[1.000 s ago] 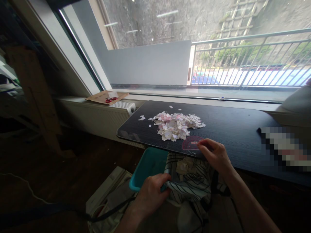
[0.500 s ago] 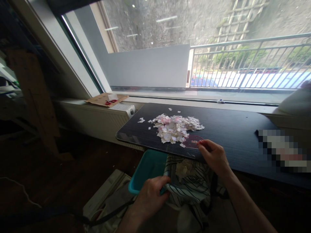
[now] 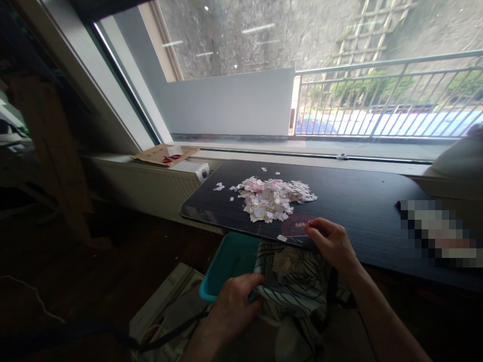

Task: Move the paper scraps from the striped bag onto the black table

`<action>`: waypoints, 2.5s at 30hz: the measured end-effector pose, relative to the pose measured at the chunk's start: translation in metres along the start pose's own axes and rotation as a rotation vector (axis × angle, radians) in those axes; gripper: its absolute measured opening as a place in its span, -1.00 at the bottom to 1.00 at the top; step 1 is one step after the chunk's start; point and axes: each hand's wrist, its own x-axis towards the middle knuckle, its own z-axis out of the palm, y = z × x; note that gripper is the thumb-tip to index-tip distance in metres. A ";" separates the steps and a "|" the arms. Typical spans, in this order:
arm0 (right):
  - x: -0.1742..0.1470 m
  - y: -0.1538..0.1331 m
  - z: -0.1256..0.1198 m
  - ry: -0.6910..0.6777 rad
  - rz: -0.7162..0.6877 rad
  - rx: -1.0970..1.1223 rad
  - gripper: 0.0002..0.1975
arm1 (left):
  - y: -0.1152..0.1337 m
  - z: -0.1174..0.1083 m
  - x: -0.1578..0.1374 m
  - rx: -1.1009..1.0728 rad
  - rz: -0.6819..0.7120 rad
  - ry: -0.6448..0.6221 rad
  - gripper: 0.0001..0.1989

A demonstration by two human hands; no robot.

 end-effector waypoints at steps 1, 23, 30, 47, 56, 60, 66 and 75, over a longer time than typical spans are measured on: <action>0.000 0.000 -0.001 -0.020 -0.009 0.007 -0.81 | 0.000 0.000 0.000 0.001 -0.001 -0.001 -0.73; 0.002 0.002 0.004 0.070 0.014 -0.075 -0.75 | 0.000 0.000 -0.002 -0.023 -0.007 0.016 -0.72; 0.002 0.002 0.004 0.010 0.000 -0.042 -0.73 | -0.001 0.000 -0.002 -0.021 -0.004 0.012 -0.73; -0.001 0.000 0.001 0.053 0.014 0.061 -0.79 | -0.001 0.001 -0.001 -0.018 -0.009 0.007 -0.74; 0.000 0.001 0.002 -0.001 0.025 0.013 -0.76 | -0.003 0.002 -0.001 -0.025 -0.002 0.010 -0.71; 0.002 0.003 0.005 0.008 0.031 -0.016 -0.69 | -0.003 0.003 -0.001 -0.024 0.005 0.015 -0.71; 0.003 0.005 0.006 0.037 0.045 -0.067 -0.69 | -0.001 0.001 -0.001 -0.032 -0.004 0.013 -0.73; 0.001 0.003 0.004 0.035 0.036 -0.038 -0.74 | -0.002 0.002 -0.001 -0.021 -0.001 0.015 -0.75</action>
